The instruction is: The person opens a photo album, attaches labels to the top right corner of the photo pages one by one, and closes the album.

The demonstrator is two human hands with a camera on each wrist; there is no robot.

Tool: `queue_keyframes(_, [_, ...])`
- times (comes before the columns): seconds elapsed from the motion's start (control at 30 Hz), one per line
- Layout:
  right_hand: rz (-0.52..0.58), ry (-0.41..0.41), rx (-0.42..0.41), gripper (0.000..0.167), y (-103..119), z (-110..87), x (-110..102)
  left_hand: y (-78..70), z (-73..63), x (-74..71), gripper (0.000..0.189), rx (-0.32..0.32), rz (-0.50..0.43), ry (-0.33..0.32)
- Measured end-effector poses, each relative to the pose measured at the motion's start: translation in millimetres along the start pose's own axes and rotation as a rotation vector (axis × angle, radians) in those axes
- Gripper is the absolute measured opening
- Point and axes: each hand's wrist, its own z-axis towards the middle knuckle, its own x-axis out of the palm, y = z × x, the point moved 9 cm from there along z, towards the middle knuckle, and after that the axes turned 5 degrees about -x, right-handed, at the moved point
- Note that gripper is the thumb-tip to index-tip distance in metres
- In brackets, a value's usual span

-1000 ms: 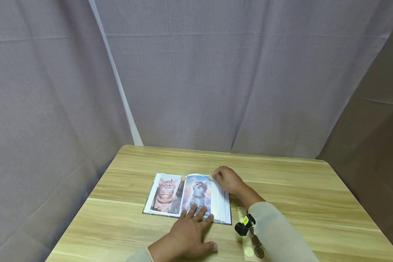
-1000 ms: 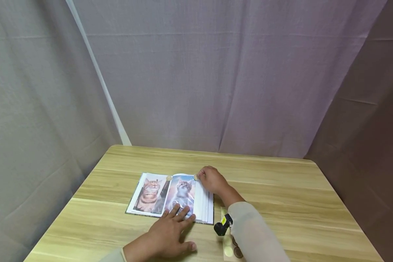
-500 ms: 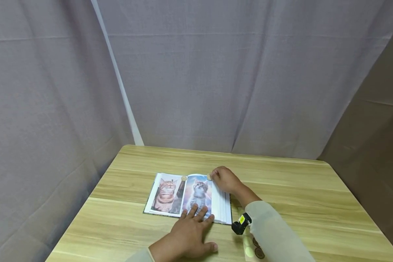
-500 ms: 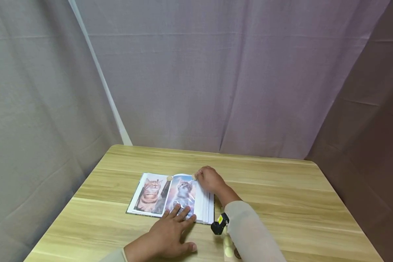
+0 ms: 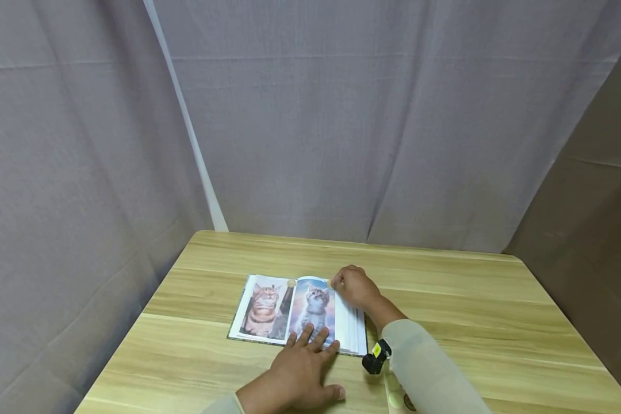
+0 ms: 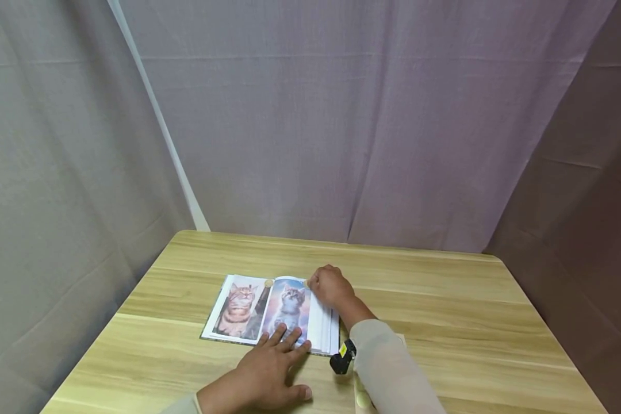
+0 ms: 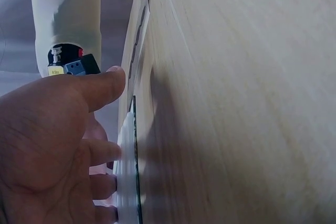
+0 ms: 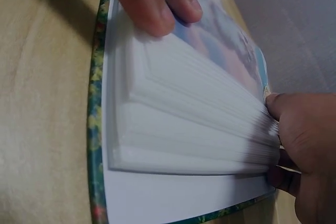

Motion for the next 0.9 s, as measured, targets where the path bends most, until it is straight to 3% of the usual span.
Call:
queue_keyframes(0.17, [-0.03,-0.023,0.036,0.018,-2.6,-0.1,-0.8,-0.7,0.2,-0.6,0.087,0.0,0.005,-0.008])
queue_keyframes(0.37, [-0.054,-0.061,0.06,0.049,-4.7,-3.2,-6.1,-1.0,1.2,0.5,0.087,-0.004,0.001,0.002])
queue_keyframes(0.47, [-0.067,-0.06,-0.002,0.038,-0.1,-5.9,-7.7,-1.0,2.2,1.5,0.087,-0.005,-0.008,0.016])
queue_keyframes(0.7, [-0.173,-0.045,-0.267,0.026,23.4,-19.0,-10.1,-1.6,2.0,0.5,0.085,0.0,0.007,0.013])
queue_keyframes(0.9, [-0.211,0.006,-0.331,0.031,27.5,-29.2,-5.9,-1.4,1.0,0.0,0.085,0.0,0.014,0.002])
